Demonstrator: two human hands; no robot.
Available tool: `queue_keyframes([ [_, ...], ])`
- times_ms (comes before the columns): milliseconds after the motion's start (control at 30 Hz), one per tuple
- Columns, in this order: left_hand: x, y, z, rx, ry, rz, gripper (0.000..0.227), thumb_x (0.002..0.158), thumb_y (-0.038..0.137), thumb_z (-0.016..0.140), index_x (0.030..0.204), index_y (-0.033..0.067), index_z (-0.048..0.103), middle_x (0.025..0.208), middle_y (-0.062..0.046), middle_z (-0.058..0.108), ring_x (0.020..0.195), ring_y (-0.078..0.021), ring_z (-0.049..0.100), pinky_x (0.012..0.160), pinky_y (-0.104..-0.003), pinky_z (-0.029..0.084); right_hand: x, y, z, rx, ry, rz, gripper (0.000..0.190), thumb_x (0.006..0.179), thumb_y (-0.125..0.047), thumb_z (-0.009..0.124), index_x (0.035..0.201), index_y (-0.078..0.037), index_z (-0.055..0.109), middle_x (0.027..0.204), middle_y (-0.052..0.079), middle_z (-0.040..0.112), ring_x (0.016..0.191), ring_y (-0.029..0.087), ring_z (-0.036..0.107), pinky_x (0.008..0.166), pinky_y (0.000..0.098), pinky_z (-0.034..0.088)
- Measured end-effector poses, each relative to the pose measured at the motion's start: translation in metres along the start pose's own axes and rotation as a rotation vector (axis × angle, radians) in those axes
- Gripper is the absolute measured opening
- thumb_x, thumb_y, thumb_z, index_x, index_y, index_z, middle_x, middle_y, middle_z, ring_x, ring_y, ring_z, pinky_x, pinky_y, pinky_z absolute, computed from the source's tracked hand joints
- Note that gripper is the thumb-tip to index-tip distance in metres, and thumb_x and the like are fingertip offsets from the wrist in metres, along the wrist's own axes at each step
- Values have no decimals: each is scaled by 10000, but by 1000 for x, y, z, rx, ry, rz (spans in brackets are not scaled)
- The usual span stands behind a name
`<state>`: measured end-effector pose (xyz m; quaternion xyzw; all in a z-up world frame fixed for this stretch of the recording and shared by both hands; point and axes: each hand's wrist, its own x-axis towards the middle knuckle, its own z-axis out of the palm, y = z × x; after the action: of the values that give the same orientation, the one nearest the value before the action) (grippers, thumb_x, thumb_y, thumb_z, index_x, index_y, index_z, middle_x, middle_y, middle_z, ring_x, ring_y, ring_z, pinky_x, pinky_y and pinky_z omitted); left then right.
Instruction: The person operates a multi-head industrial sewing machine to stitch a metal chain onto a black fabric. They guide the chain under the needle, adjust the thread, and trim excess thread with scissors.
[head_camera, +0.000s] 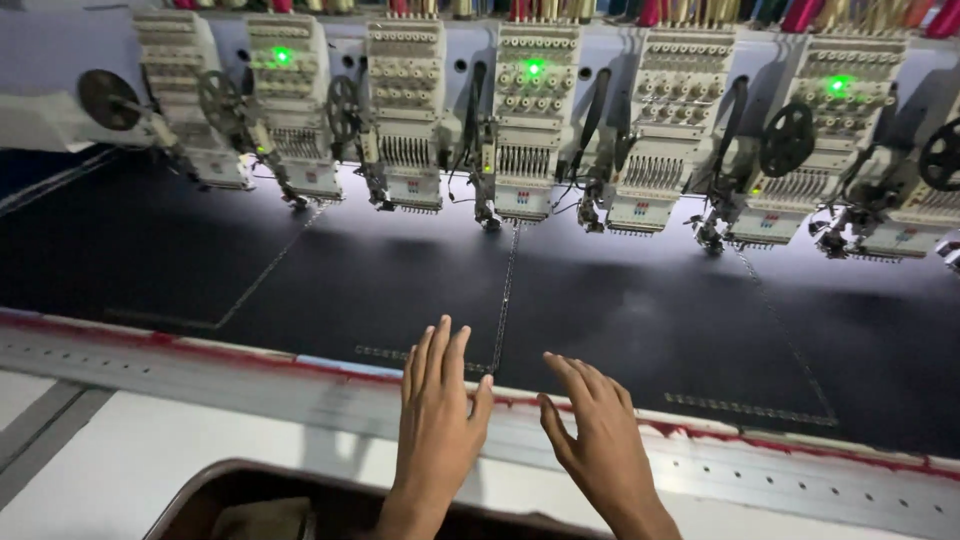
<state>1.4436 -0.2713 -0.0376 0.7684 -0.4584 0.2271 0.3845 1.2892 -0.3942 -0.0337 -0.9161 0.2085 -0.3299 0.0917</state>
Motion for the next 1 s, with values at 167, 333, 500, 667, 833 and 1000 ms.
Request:
queue_keyframes([
  [167,53,-62,86,-48,-67,-24,567,961,276,610,1469,64,472,1604,-179,406,1461,-371,374,1196,-506,272,67,49,75,0,-21,73,485,965,-330,597,1428,-194,549,1368,23,656,1268,227,588,1024,407,407],
  [333,102,-126,208,-4,-124,-43,575,959,308,600,1462,56,480,1603,-181,410,1460,-353,385,1207,-499,267,141,128,163,6,-113,169,496,970,-348,577,1441,-198,543,1366,33,656,1285,236,587,1032,424,422],
  [500,141,-187,343,81,-210,-85,590,930,352,610,1455,108,495,1585,-129,444,1434,-311,417,1183,-532,261,202,246,291,45,-133,259,511,926,-353,631,1418,-227,575,1366,2,683,1254,210,638,1007,416,469],
  [667,160,-250,469,35,-384,-213,632,930,369,635,1480,115,455,1605,-144,392,1462,-330,358,1186,-541,229,267,310,376,220,-212,532,480,938,-372,607,1361,-146,618,1376,62,680,1294,240,627,1119,386,448],
  [833,192,-275,552,34,-354,-184,557,916,275,606,1439,111,505,1583,-164,420,1463,-345,362,1194,-543,223,322,360,440,413,-34,745,338,953,-252,607,1259,-135,690,1171,19,789,1082,150,736,997,293,524],
  [1000,251,-290,606,80,-218,-124,483,926,313,613,1352,92,561,1511,-150,502,1423,-333,420,1186,-542,266,387,408,493,472,233,666,217,999,-202,577,1121,-106,729,1095,16,766,1014,140,705,935,290,517],
])
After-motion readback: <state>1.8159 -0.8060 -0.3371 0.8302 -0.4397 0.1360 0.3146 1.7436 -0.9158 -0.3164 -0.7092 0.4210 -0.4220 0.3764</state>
